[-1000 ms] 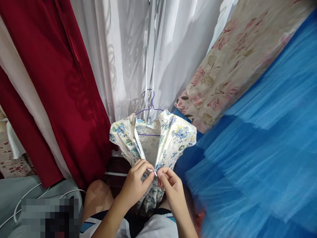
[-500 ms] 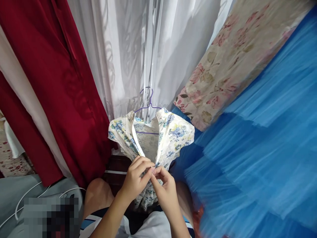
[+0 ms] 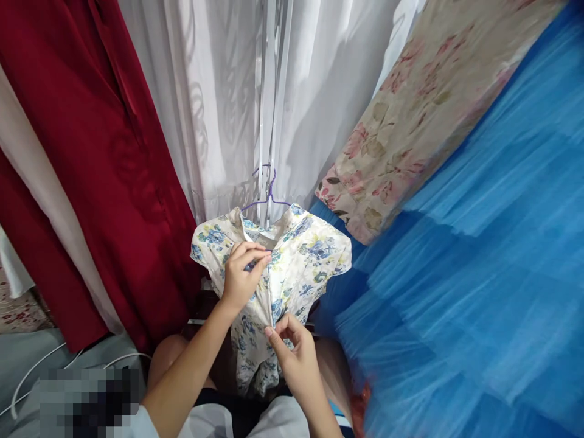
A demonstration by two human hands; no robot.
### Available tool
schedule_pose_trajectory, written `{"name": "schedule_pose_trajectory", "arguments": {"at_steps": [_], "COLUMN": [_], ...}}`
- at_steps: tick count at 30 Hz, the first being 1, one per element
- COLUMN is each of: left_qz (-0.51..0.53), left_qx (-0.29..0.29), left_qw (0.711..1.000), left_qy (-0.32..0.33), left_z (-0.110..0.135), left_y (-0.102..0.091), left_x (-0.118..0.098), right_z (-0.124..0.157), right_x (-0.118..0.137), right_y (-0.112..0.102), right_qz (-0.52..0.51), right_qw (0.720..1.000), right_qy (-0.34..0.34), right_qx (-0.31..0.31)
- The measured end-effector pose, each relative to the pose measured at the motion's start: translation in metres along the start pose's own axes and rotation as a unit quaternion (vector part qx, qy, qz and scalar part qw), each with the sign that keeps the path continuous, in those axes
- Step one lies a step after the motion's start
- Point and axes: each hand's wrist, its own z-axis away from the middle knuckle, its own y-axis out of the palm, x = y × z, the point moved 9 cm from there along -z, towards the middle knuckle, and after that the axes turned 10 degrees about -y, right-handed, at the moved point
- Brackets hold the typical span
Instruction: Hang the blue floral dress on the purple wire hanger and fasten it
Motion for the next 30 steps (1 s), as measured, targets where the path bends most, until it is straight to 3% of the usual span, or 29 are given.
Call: {"name": "schedule_pose_trajectory", "arguments": {"at_steps": [6,10,15,18,22,27,30], "left_qz": [0.013,0.002,-0.072,-0.075,-0.067,-0.088,-0.104], "left_qx": [0.011,0.01,-0.02,0.012,0.073,0.143,0.146], "left_qw": [0.998,0.998,0.993,0.988,0.98,0.968,0.968], "left_qy": [0.059,0.067,0.096,0.137,0.173,0.187,0.176], "left_z": [-0.08,-0.104,-0.095,-0.084,-0.073,-0.063,-0.06], "left_y": [0.017,0.02,0.008,0.006,0.008,0.011,0.008], "left_x": [-0.005,0.003,-0.004,-0.018,-0.032,-0.037,-0.035], "right_z": [-0.004,0.002,0.004,-0.011,-0.058,-0.136,-0.164], "right_x": [-0.005,-0.02,-0.042,-0.042,-0.008,0.053,0.071], "right_y": [-0.008,-0.008,-0.023,-0.037,-0.039,-0.019,-0.007], "right_qz": [0.0,-0.014,-0.001,0.011,-0.021,-0.053,-0.029], "right_qw": [1.0,1.0,1.0,0.998,0.998,0.992,0.986], "right_qy": [-0.003,0.018,0.022,0.019,-0.02,-0.111,-0.163], "right_qx": [-0.018,-0.007,-0.021,-0.052,-0.048,-0.007,0.004]}}
